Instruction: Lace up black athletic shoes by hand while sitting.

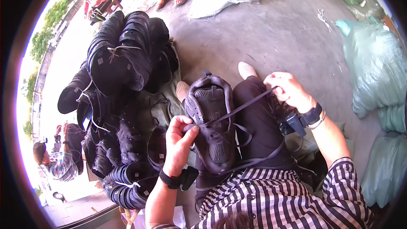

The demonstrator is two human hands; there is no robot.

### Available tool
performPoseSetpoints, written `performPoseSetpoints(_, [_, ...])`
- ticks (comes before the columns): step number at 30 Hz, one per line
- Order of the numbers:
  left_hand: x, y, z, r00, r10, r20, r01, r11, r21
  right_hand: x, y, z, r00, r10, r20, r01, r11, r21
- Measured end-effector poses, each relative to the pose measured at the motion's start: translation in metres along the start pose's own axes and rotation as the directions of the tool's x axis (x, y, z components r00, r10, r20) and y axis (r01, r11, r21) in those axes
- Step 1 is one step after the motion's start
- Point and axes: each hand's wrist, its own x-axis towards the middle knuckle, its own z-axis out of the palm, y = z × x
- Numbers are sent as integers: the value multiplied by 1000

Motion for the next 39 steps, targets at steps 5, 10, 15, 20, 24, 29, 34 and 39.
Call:
performPoseSetpoints(5, [-10,-28,6,969,232,-88,-205,947,246,-1,18,-55,966,-104,-238,42,967,-252])
performPoseSetpoints(10, [-25,-24,-7,997,56,-54,-39,961,275,-27,-3,-1,814,-518,-264,355,802,-481])
performPoseSetpoints(15, [-21,-39,-13,964,247,-103,-189,902,389,-69,-2,91,912,34,409,119,932,-342])
performPoseSetpoints(20, [-22,-18,-4,970,181,-162,-152,973,173,-61,44,88,554,-441,706,821,152,-550])
performPoseSetpoints(24, [-19,-3,-10,994,-49,-98,36,991,-131,-73,2,93,809,106,578,327,737,-592])
performPoseSetpoints(29, [-6,9,-15,1000,-9,8,11,917,-399,-69,26,94,802,-29,596,526,507,-683])
performPoseSetpoints(34, [4,18,-22,997,64,-31,-71,898,-434,-67,23,95,754,94,651,597,317,-737])
performPoseSetpoints(39, [9,13,-26,998,42,-41,-55,899,-435,-72,24,99,826,-234,512,543,573,-614])
